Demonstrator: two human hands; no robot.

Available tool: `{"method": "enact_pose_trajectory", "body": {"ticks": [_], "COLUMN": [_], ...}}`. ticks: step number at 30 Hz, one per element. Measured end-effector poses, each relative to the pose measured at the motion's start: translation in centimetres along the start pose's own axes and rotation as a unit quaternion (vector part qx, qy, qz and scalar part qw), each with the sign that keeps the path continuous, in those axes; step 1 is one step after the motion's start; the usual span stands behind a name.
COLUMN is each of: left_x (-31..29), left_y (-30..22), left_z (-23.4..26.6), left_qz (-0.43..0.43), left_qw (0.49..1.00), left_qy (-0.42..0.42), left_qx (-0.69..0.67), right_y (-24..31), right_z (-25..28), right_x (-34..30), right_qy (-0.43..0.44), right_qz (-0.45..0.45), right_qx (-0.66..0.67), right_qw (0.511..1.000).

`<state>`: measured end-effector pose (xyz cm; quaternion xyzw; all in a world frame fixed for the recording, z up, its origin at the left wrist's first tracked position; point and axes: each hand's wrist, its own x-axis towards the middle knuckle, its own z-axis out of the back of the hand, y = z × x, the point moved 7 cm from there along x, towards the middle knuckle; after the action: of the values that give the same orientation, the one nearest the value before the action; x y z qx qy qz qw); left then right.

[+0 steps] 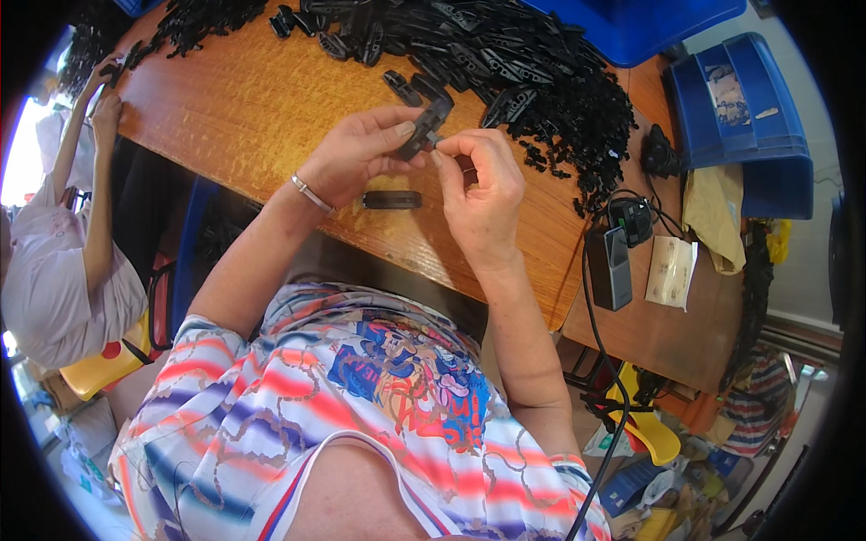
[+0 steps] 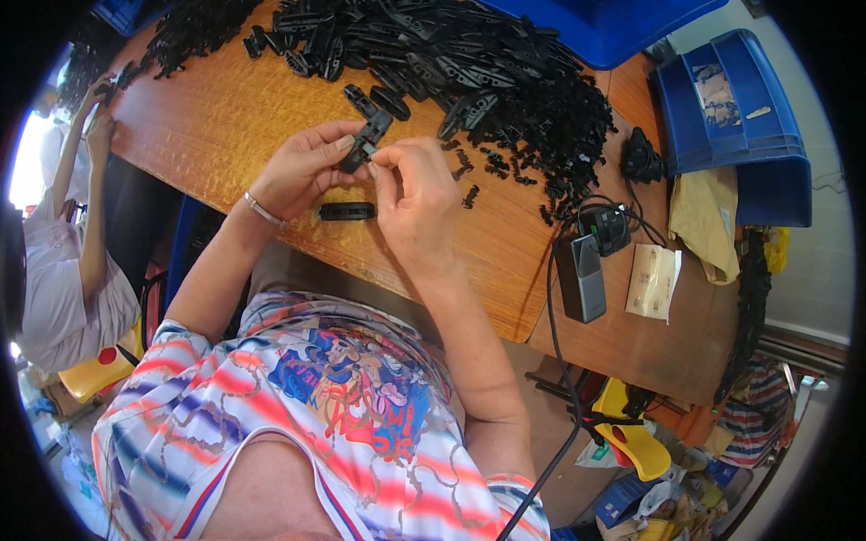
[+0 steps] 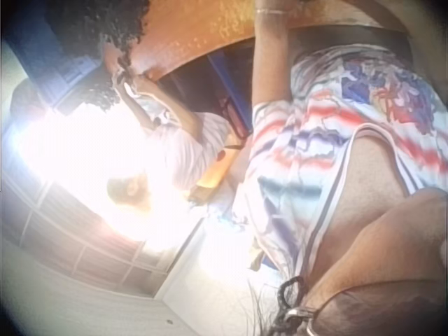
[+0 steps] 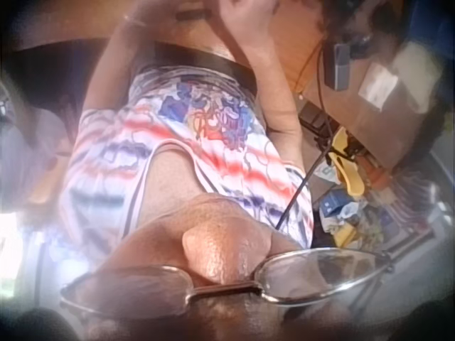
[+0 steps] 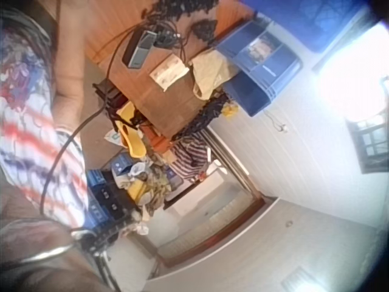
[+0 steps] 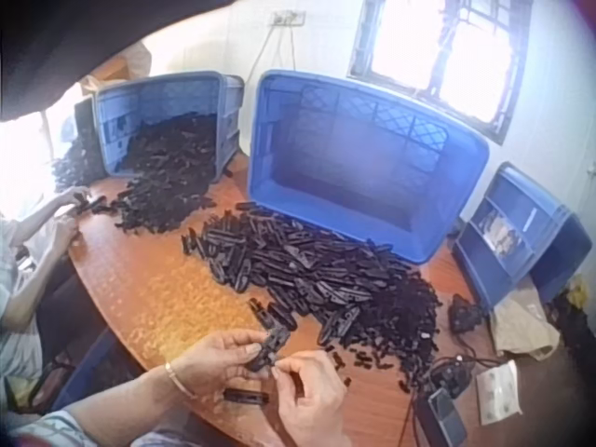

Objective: The person assembles small black plastic buckles by hand at a wooden workbench.

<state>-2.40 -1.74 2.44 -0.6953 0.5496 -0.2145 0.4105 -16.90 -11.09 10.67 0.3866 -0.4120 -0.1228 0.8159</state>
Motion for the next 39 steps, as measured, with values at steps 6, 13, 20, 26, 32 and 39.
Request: {"method": "enact_pose_trajectory", "body": {"ticks": [6,13,20,26,32,39], "left_x": [0.0,-0.3,-0.6,-1.7,-3.5,-3.6], "left_y": [0.0,0.3,0.2,-0.3,-1.9,-2.2], "left_z": [0.8,1.0,1.3,-0.7,-0.8,1.1], "left_qz": [0.008,0.038,0.047,-0.02,-0.041,-0.063], "left_qw": [0.999,0.995,0.985,0.97,0.915,0.934], "left_qy": [-0.007,-0.034,-0.023,-0.027,-0.053,-0.042], "left_qx": [0.032,0.09,0.166,0.24,0.398,0.349], "right_y": [0.7,0.7,0.2,-1.3,-4.4,-4.4], "right_z": [-0.2,-0.1,-0.4,-1.0,-3.1,-3.9], "right_x": [0.4,1.1,0.1,-1.0,-3.3,-4.5], "right_qy": [0.059,0.121,0.153,0.137,0.159,0.133], "right_qz": [0.011,0.075,0.094,-0.003,-0.241,-0.227], "right_qx": [-0.009,-0.054,-0.084,-0.066,-0.013,0.006], "right_qw": [0.998,0.988,0.98,0.988,0.957,0.965]}}
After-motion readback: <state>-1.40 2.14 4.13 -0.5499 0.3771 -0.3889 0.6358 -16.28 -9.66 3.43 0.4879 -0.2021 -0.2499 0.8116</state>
